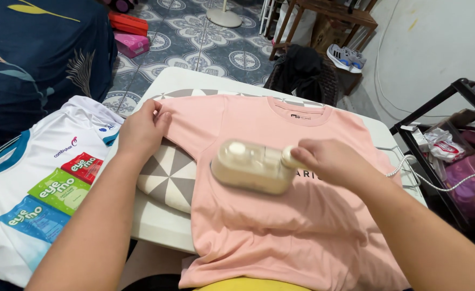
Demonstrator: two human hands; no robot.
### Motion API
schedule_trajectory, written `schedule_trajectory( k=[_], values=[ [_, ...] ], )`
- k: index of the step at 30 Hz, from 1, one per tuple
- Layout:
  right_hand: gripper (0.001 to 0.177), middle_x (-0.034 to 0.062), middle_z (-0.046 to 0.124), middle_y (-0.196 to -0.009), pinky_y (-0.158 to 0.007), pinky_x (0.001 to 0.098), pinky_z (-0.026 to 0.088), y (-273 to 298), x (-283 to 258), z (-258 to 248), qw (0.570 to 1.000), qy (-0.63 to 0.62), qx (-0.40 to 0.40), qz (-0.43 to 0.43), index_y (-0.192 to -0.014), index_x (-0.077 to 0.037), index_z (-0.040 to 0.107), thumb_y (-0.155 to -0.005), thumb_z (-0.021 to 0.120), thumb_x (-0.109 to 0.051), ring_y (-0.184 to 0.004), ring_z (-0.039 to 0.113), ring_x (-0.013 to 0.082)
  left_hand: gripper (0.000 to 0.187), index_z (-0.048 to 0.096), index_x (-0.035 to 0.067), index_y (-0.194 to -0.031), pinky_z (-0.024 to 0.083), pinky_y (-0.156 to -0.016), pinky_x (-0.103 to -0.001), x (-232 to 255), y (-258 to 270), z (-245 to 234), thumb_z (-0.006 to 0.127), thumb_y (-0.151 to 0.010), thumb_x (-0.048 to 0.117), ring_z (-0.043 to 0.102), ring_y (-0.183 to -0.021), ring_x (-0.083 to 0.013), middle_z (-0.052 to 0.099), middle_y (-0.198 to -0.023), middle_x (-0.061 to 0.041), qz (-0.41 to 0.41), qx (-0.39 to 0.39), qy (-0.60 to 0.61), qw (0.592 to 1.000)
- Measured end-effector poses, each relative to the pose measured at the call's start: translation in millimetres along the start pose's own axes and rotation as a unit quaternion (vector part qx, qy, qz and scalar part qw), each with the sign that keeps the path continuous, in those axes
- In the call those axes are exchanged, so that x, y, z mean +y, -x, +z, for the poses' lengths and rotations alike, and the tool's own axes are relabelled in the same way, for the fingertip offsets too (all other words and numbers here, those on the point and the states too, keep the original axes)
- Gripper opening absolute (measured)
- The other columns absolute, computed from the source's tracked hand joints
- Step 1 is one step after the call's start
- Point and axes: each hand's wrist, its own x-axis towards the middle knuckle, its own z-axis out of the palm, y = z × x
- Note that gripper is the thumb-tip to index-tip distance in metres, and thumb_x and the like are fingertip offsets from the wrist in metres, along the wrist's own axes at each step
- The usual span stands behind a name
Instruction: Ironing a pink t-shirt on a small portable ironing board.
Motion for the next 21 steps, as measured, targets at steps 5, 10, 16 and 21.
schedule_trajectory(
  k=[5, 10, 16, 21],
  values=[
    [0.057, 0.0119, 0.075, -0.089, -0.078, 0.0429, 0.053, -28, -5, -5, 0.998, -0.03, 0.023, 0.043, -0.108, -0.011, 0.072, -0.099, 0.04, -0.058, -0.085, 0.071, 0.0302, 0.035, 0.064, 0.012, -0.114, 0.052, -0.075, -0.048, -1, 1, 0, 0.066, -0.096, 0.041, 0.07, -0.086, -0.0353, 0.073, -0.09, -0.013, -0.004, 0.004, 0.01, 1.0],
    [0.056, 0.0169, 0.075, -0.088, -0.078, 0.0448, 0.056, -20, -25, -15, 0.988, -0.052, -0.052, 0.134, -0.115, -0.014, 0.07, -0.1, 0.038, -0.057, -0.082, 0.074, 0.0351, 0.035, 0.064, 0.011, -0.113, 0.051, -0.075, -0.048, -5, -3, 3, 0.066, -0.096, 0.042, 0.07, -0.085, -0.0349, 0.073, -0.089, -0.013, -0.002, 0.007, 0.009, 1.0],
    [0.056, 0.0105, 0.076, -0.086, -0.077, 0.0437, 0.053, 4, -26, -2, 0.999, -0.033, -0.025, -0.017, -0.104, -0.013, 0.073, -0.096, 0.04, -0.058, -0.084, 0.072, 0.0311, 0.035, 0.064, 0.01, -0.112, 0.052, -0.075, -0.047, -2, 0, 0, 0.067, -0.096, 0.041, 0.07, -0.084, -0.0342, 0.073, -0.09, -0.013, -0.001, 0.006, 0.031, 0.999],
    [0.06, 0.0137, 0.074, -0.083, -0.077, 0.0472, 0.052, 16, -50, -7, 0.999, -0.002, -0.052, -0.004, -0.099, -0.012, 0.07, -0.094, 0.038, -0.063, -0.083, 0.07, 0.036, 0.034, 0.064, 0.01, -0.113, 0.051, -0.074, -0.046, 1, 2, -2, 0.066, -0.097, 0.04, 0.07, -0.082, -0.0338, 0.072, -0.088, -0.014, -0.003, 0.009, 0.034, 0.999]
  ],
)
